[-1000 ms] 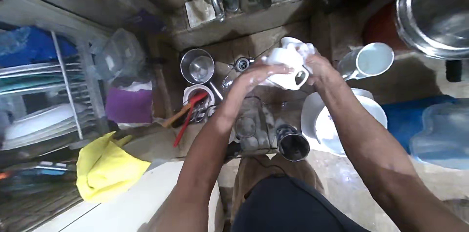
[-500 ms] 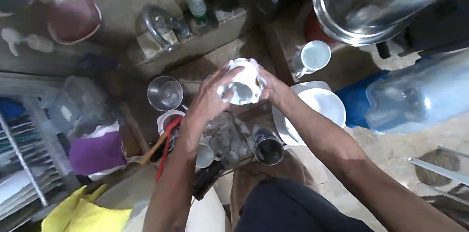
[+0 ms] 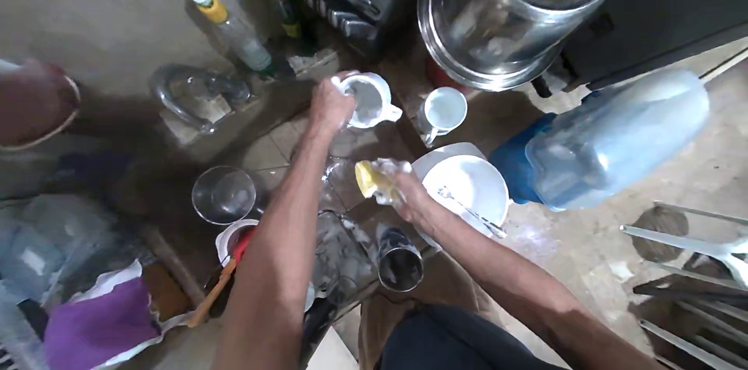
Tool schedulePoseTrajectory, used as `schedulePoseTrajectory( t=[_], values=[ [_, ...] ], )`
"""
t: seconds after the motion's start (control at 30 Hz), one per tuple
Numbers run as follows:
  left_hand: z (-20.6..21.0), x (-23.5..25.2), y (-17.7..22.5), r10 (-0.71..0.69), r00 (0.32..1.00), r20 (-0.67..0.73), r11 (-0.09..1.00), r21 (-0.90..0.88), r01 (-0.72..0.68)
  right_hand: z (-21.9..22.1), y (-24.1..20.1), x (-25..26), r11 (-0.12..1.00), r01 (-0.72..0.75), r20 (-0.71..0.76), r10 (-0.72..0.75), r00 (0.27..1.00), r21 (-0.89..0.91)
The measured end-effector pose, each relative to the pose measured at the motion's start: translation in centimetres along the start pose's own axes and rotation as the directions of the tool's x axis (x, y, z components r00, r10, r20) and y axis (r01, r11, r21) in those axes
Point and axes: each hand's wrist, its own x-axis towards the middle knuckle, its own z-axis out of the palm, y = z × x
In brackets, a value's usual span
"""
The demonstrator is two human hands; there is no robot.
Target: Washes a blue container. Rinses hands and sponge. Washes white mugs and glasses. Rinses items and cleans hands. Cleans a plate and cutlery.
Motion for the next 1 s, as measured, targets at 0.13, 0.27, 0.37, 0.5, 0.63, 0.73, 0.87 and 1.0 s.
schedulePoseTrajectory(
  t=[0.13, 0.27, 0.37, 0.5, 0.63, 0.73, 0.87, 1.0],
  values=[
    [3.2, 4.9, 2.8, 0.027, 0.989, 0.148, 0.992, 0.114, -0.045, -1.4, -0.6, -2.4, 0.999, -0.02, -0.019, 0.019, 1.0, -0.036],
    [4.9, 7.9, 5.0, -0.09, 0.973, 0.212, 0.987, 0.151, 0.058, -2.4, -1.4, -3.4, 0.998, -0.056, 0.01, 0.056, 0.998, 0.004],
    [5.4, 8.1, 6.6, -0.252, 0.944, 0.214, 0.968, 0.066, 0.244, -2.9, -1.9, -3.7, 0.997, -0.071, 0.06, 0.071, 0.996, 0.007],
    [5.6, 8.7, 7.2, -0.333, 0.92, 0.209, 0.939, -0.013, 0.343, -3.0, -2.2, -3.6, 0.995, -0.103, 0.096, 0.103, 0.99, -0.008],
    [6.0, 8.5, 7.3, -0.315, 0.923, 0.222, 0.938, -0.077, 0.339, -3.4, -1.9, -3.2, 0.995, -0.102, 0.099, 0.103, 0.99, -0.019],
    [5.9, 6.9, 6.6, -0.238, 0.946, 0.22, 0.924, -0.248, 0.29, -3.7, -1.7, -3.3, 0.995, -0.097, 0.1, 0.099, 0.99, -0.019],
    [2.8, 2.7, 3.2, -0.125, 0.975, 0.186, 0.932, -0.314, 0.18, -2.7, -1.7, -1.9, 1.0, -0.019, 0.089, 0.018, 0.996, 0.015],
    [-2.5, -2.4, -9.1, -0.115, 0.993, 0.006, 0.993, -0.025, 0.115, -1.9, -2.2, -1.6, 1.0, 0.024, 0.106, -0.023, 0.994, -0.014]
  ],
)
